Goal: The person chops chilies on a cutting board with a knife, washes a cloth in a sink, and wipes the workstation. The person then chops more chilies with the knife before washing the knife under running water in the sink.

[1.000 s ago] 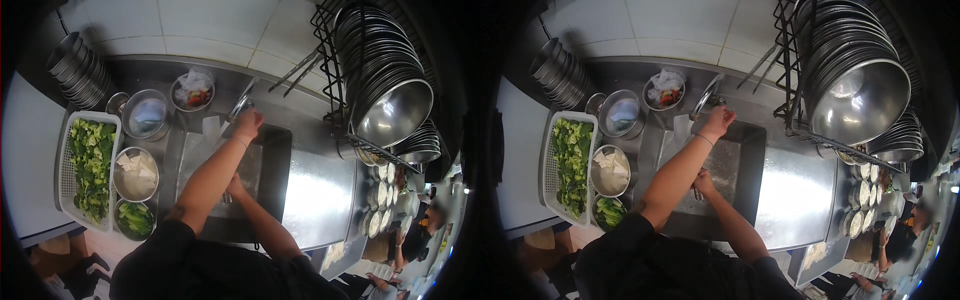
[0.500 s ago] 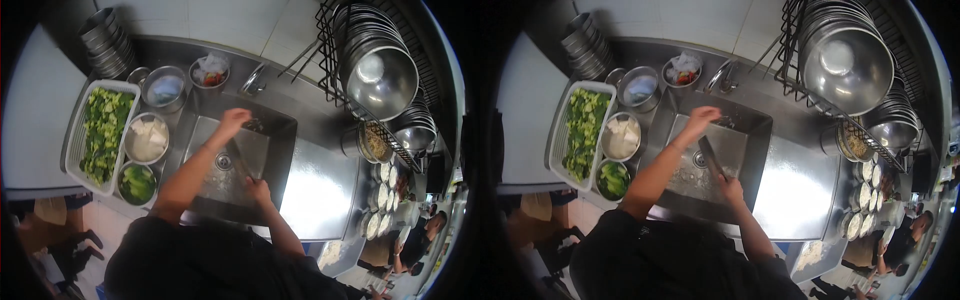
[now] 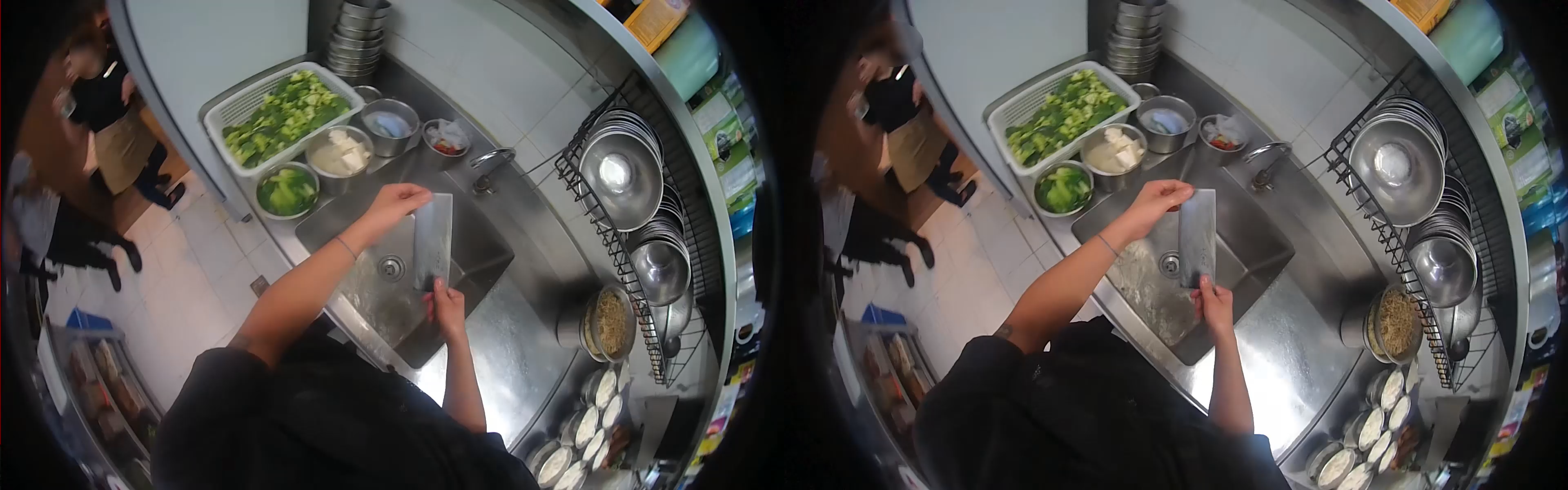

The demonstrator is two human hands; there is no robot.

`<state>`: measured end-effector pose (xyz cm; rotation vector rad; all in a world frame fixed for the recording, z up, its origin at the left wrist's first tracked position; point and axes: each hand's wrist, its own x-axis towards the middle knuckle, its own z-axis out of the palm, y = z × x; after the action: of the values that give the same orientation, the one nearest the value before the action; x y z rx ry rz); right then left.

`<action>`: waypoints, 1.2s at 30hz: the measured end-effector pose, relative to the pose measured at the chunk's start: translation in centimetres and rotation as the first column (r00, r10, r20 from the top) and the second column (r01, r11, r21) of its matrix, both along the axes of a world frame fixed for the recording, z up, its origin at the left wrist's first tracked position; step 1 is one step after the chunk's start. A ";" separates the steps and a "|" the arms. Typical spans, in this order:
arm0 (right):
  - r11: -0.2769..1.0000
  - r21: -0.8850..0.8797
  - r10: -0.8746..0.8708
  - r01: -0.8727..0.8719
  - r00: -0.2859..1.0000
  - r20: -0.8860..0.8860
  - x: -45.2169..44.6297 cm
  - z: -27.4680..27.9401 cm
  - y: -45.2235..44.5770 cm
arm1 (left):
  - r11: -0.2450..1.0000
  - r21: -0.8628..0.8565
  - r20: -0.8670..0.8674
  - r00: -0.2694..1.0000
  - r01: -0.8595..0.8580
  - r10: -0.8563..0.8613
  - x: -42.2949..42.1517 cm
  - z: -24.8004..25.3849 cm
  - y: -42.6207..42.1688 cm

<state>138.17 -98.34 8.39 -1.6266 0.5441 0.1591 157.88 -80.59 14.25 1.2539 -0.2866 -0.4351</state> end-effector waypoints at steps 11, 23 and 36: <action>1.000 -0.002 -0.003 0.004 0.974 0.226 0.1 5.2 1.1 | 0.979 0.084 -0.001 0.983 -0.184 0.185 -10.2 -1.0 0.2; 0.989 -0.073 0.147 -0.129 0.925 0.350 -0.5 11.4 0.3 | 0.963 -0.243 0.092 0.985 -0.121 0.147 -9.3 7.6 4.8; 0.947 -0.010 0.308 -0.320 0.905 0.293 1.2 3.7 10.4 | 0.882 -0.145 0.081 0.883 -0.449 0.462 -10.4 7.6 14.9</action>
<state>139.39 -87.96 12.04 -1.6553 0.0487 0.1635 147.50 -65.64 21.81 1.1812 -0.1025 0.0619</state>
